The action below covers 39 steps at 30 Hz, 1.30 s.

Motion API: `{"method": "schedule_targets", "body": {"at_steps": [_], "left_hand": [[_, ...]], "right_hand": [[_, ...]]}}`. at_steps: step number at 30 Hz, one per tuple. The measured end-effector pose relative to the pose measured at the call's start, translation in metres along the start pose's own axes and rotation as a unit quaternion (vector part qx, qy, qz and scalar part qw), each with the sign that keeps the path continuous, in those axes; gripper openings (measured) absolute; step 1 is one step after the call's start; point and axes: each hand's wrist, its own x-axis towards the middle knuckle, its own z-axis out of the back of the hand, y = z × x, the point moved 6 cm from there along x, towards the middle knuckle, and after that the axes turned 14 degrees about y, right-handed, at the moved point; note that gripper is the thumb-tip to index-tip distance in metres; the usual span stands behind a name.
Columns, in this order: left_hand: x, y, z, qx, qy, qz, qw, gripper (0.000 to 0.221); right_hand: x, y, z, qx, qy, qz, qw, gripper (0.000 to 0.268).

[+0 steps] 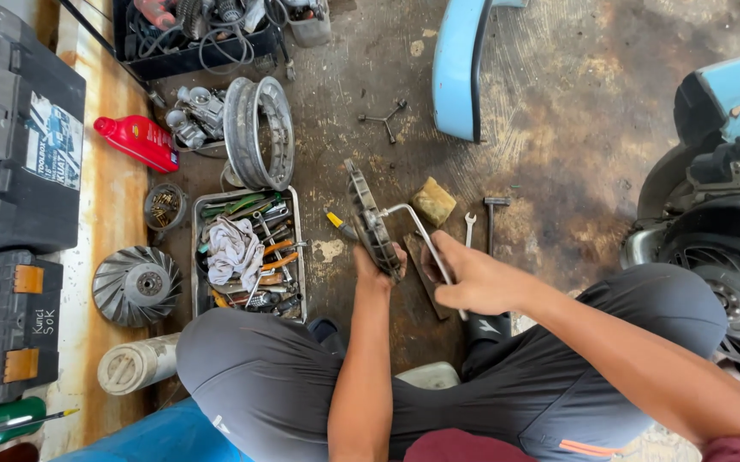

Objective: Disassembling a motorcycle engine component using various hand tools

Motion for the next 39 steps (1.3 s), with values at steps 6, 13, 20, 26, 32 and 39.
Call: {"method": "schedule_targets", "body": {"at_steps": [6, 13, 20, 26, 32, 39], "left_hand": [[-0.028, 0.005, -0.032, -0.026, 0.041, 0.029, 0.998, 0.033], [-0.016, 0.011, -0.012, -0.037, 0.102, 0.066, 0.992, 0.027], [-0.030, 0.022, 0.002, -0.046, 0.101, 0.107, 0.988, 0.029], [-0.045, 0.031, 0.009, -0.054, 0.099, 0.140, 0.984, 0.030], [-0.061, 0.046, 0.006, -0.055, 0.099, 0.169, 0.979, 0.032], [-0.073, 0.064, -0.016, -0.048, 0.095, 0.218, 0.970, 0.035]], "right_hand": [[0.025, -0.028, 0.006, -0.315, -0.043, 0.026, 0.948, 0.061], [0.064, -0.033, 0.029, -0.452, -0.100, 0.165, 0.871, 0.027], [0.057, 0.006, 0.045, -0.513, -0.180, 0.246, 0.802, 0.055], [0.051, 0.034, 0.040, -0.282, -0.084, 0.216, 0.931, 0.096], [0.051, 0.033, 0.050, -0.320, -0.070, 0.121, 0.937, 0.089], [0.060, 0.015, 0.063, -0.229, -0.072, 0.163, 0.957, 0.085]]}}
